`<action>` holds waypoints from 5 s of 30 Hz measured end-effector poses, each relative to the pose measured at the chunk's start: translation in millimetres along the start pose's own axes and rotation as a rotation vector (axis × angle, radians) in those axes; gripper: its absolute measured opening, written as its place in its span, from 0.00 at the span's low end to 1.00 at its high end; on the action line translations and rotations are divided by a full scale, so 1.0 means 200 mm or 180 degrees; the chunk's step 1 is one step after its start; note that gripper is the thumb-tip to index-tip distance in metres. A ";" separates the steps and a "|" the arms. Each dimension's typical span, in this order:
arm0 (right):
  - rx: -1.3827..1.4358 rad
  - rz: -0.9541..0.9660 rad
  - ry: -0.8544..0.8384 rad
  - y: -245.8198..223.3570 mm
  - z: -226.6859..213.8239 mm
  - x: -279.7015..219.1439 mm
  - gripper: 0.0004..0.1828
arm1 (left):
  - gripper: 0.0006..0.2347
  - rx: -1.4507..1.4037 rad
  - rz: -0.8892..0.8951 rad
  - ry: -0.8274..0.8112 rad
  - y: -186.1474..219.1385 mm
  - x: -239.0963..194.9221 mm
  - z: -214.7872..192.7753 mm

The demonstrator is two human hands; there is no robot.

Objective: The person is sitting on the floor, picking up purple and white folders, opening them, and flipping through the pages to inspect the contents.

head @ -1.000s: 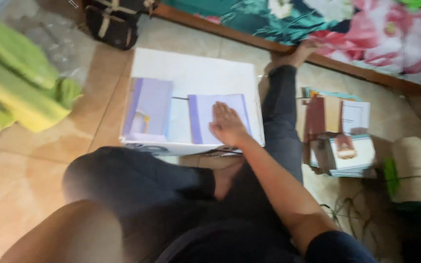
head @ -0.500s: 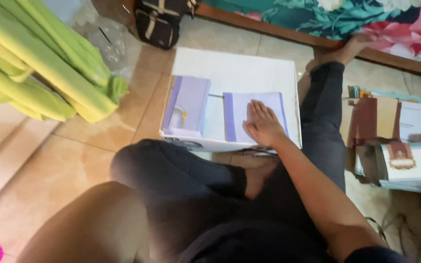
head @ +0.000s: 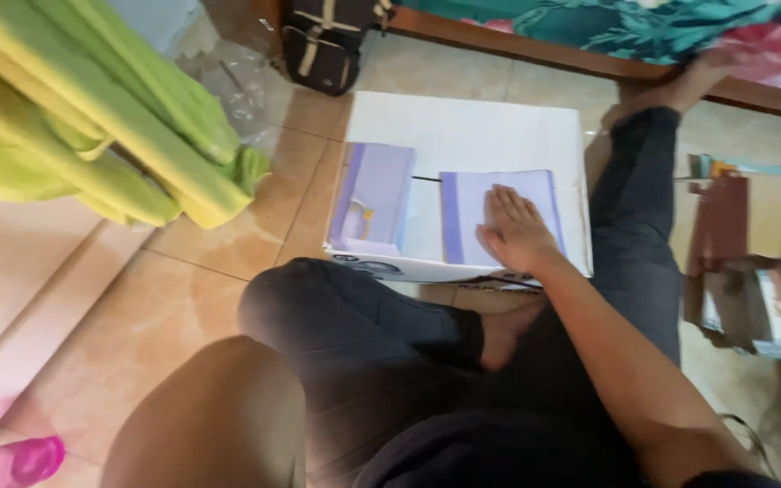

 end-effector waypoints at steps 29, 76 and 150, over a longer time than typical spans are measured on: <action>0.1236 -0.0416 0.1508 -0.39 -0.43 -0.09 0.09 | 0.17 0.4561 -0.1526 0.4403 0.36 -0.59 -1.26; 0.2385 0.1281 0.1366 0.67 0.09 -0.23 0.27 | 0.26 0.4334 -0.0767 0.1747 -0.10 0.10 -0.74; 0.4548 0.0428 0.0748 0.05 -0.16 -0.05 0.22 | 0.14 0.4246 0.0782 0.1970 0.43 -0.04 -0.61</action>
Point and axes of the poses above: each hand's wrist, its own x-axis towards the middle knuckle, its own z-axis out of the palm, y = z × x, the point moved 10 cm from there along x, towards the middle knuckle, and after that the axes turned 7 degrees about -y, right-handed, at the moved point
